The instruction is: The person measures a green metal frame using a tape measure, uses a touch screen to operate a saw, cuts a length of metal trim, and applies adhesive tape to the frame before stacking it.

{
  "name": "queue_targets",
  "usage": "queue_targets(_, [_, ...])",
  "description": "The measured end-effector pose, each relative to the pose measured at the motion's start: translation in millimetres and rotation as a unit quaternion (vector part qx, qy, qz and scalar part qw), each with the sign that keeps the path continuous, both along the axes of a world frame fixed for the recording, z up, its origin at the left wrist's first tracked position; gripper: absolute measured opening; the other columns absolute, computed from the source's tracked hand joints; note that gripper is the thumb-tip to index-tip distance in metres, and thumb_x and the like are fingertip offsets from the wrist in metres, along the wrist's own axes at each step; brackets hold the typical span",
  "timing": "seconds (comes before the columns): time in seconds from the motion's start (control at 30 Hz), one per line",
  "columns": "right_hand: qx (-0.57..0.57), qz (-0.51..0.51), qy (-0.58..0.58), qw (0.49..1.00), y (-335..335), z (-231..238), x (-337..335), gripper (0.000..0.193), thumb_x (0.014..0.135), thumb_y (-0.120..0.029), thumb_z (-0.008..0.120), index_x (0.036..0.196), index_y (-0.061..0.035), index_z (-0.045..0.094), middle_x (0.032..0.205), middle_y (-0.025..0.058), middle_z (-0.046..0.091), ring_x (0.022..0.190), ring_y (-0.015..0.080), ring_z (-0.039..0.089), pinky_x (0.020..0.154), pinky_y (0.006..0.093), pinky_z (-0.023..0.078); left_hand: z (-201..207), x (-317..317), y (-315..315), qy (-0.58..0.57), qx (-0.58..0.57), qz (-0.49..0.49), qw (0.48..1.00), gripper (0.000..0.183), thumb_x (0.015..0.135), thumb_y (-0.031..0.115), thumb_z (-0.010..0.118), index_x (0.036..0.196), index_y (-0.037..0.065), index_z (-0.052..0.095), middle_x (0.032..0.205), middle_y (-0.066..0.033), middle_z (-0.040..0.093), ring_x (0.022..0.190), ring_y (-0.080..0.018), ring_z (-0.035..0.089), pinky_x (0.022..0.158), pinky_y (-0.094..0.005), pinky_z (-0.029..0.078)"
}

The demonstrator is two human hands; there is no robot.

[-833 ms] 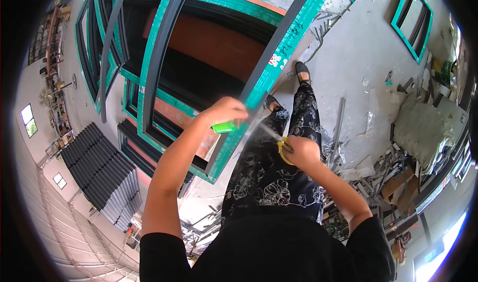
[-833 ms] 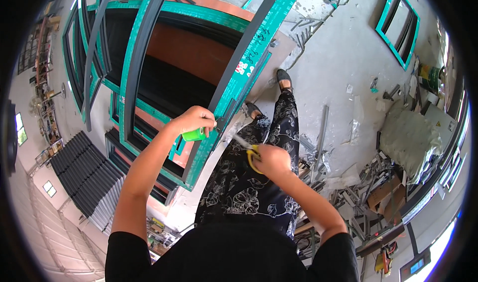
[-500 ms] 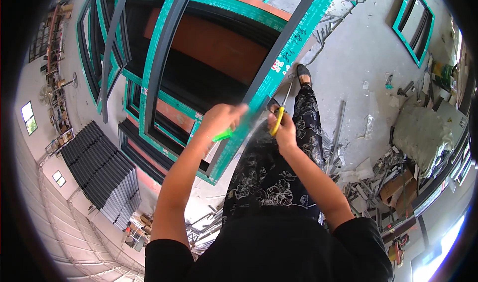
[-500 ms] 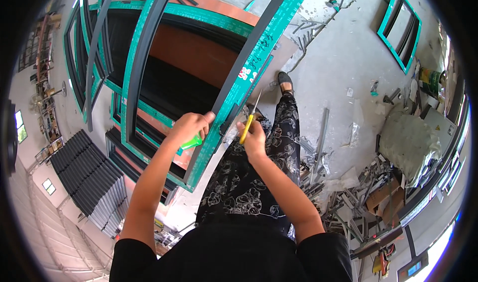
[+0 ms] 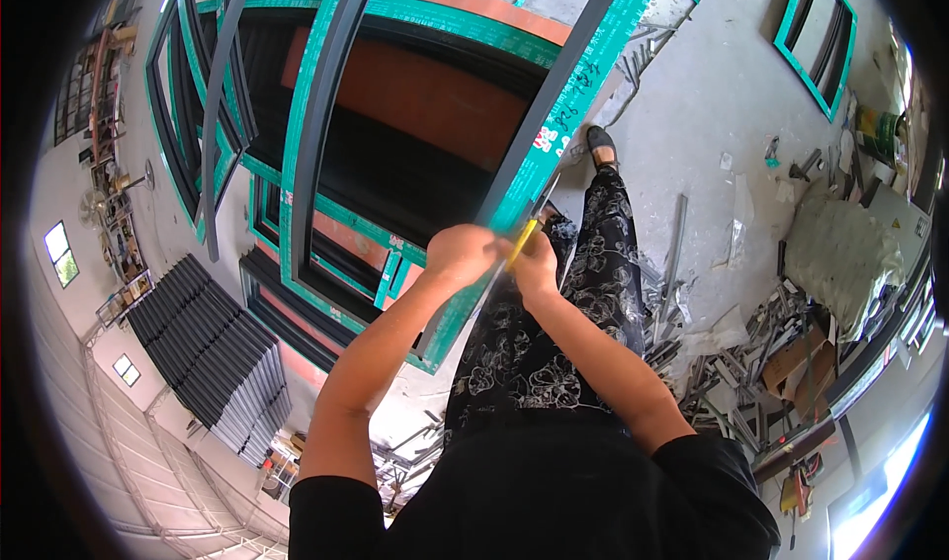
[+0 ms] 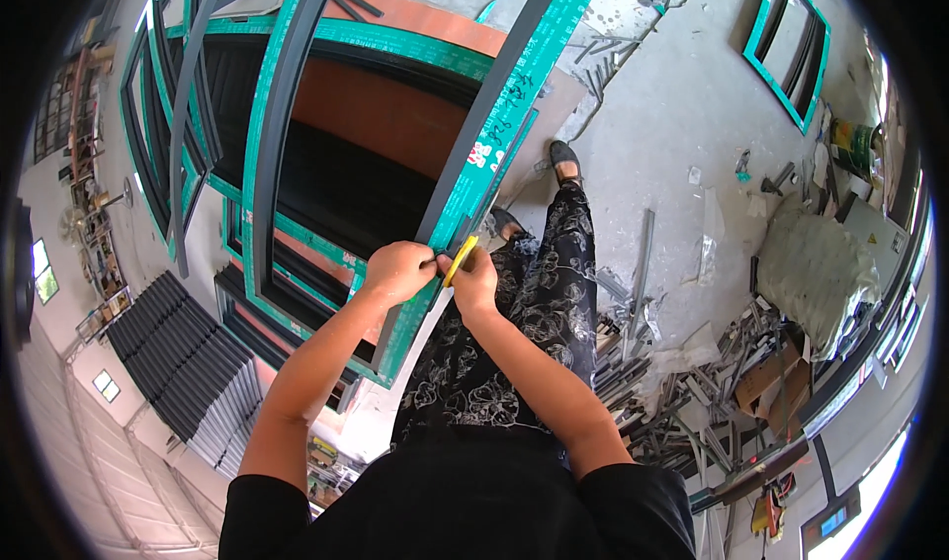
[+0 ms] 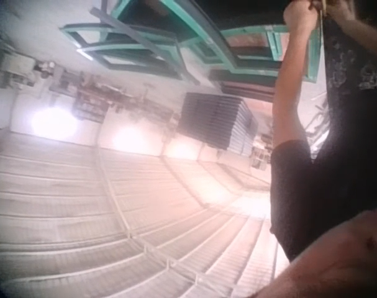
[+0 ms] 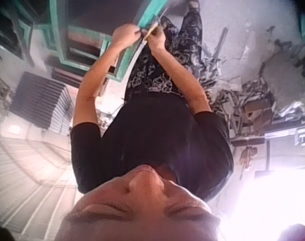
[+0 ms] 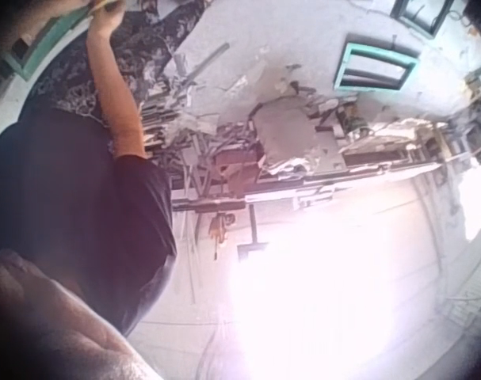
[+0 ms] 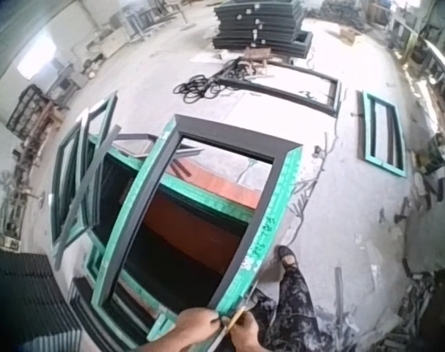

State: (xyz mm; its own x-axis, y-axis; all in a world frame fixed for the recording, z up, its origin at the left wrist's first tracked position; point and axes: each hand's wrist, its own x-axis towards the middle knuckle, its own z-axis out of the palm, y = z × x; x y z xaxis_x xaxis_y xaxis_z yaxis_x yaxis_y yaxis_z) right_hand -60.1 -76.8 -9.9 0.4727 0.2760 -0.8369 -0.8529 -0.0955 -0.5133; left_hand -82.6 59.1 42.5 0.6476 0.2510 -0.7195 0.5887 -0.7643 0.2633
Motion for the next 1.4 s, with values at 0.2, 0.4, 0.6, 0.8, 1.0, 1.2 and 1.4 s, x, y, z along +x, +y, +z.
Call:
queue_targets(0.2, [-0.034, 0.046, -0.051, 0.997, -4, -14, -5, 0.036, 0.079, -0.014, 0.081, 0.096, -0.0001, 0.053, 0.08, 0.0018, 0.06, 0.07, 0.0105, 0.054, 0.062, 0.0281, 0.047, 1, -4, 14, 0.065, -0.125, 0.121, 0.983, 0.027, 0.084, 0.025, 0.065, 0.069, 0.004, 0.059, 0.063, -0.0082, 0.061, 0.06, -0.0225, 0.065, 0.055, -0.0355, 0.048])
queue_targets(0.4, [-0.06, 0.067, -0.07, 0.993, -4, -23, -9, 0.042, 0.074, -0.019, 0.085, 0.094, -0.0001, 0.052, 0.078, 0.0025, 0.058, 0.068, 0.0114, 0.052, 0.062, 0.0289, 0.047, 11, -12, 30, 0.057, -0.303, 0.302, 0.902, 0.024, 0.087, 0.023, 0.066, 0.076, 0.001, 0.065, 0.063, -0.0026, 0.061, 0.06, -0.0123, 0.065, 0.054, -0.0279, 0.047])
queue_targets(0.6, [-0.062, 0.085, -0.056, 0.993, -1, -8, 0, 0.042, 0.074, -0.02, 0.085, 0.092, -0.0008, 0.052, 0.078, 0.0033, 0.057, 0.068, 0.0122, 0.052, 0.062, 0.029, 0.047, 31, -12, 37, 0.049, -0.386, 0.413, 0.823, 0.025, 0.091, 0.02, 0.063, 0.073, 0.003, 0.06, 0.063, -0.0042, 0.062, 0.061, -0.015, 0.065, 0.057, -0.026, 0.047])
queue_targets(0.8, [-0.044, 0.133, -0.105, 0.985, -21, -48, -7, 0.045, 0.074, -0.023, 0.085, 0.093, 0.0002, 0.053, 0.079, 0.0043, 0.058, 0.069, 0.0133, 0.053, 0.063, 0.0305, 0.047, 76, 48, 60, -0.016, -0.431, 0.401, 0.808, 0.027, 0.091, 0.019, 0.062, 0.067, 0.007, 0.057, 0.061, -0.003, 0.059, 0.06, -0.0147, 0.064, 0.057, -0.0233, 0.046])
queue_targets(1.0, [0.069, 0.188, -0.004, 0.98, -105, 7, 69, 0.046, 0.084, -0.033, 0.077, 0.106, -0.0002, 0.054, 0.084, 0.0018, 0.056, 0.076, 0.0106, 0.053, 0.069, 0.0273, 0.046, 78, 50, 47, -0.05, -0.451, 0.411, 0.791, 0.028, 0.091, 0.022, 0.062, 0.068, 0.008, 0.056, 0.062, -0.0039, 0.06, 0.062, -0.0149, 0.065, 0.058, -0.0238, 0.045])
queue_targets(1.2, [0.199, 0.315, 0.115, 0.921, -106, 24, 101, 0.037, 0.09, -0.037, 0.07, 0.105, -0.0056, 0.058, 0.084, -0.0033, 0.053, 0.074, 0.0063, 0.048, 0.068, 0.0227, 0.042, 87, 103, 33, -0.092, -0.493, 0.4, 0.767, 0.028, 0.09, 0.02, 0.061, 0.066, 0.007, 0.053, 0.06, -0.0051, 0.056, 0.06, -0.0176, 0.063, 0.055, -0.026, 0.043])
queue_targets(1.4, [0.276, 0.347, 0.144, 0.885, -104, 13, 117, 0.055, 0.09, -0.054, 0.061, 0.114, -0.0044, 0.056, 0.091, 0.0013, 0.057, 0.081, 0.0111, 0.054, 0.075, 0.0253, 0.045, 110, 112, 43, -0.154, -0.502, 0.416, 0.743, 0.029, 0.087, 0.016, 0.059, 0.062, 0.007, 0.05, 0.053, -0.0049, 0.052, 0.057, -0.0204, 0.062, 0.051, -0.0286, 0.045])
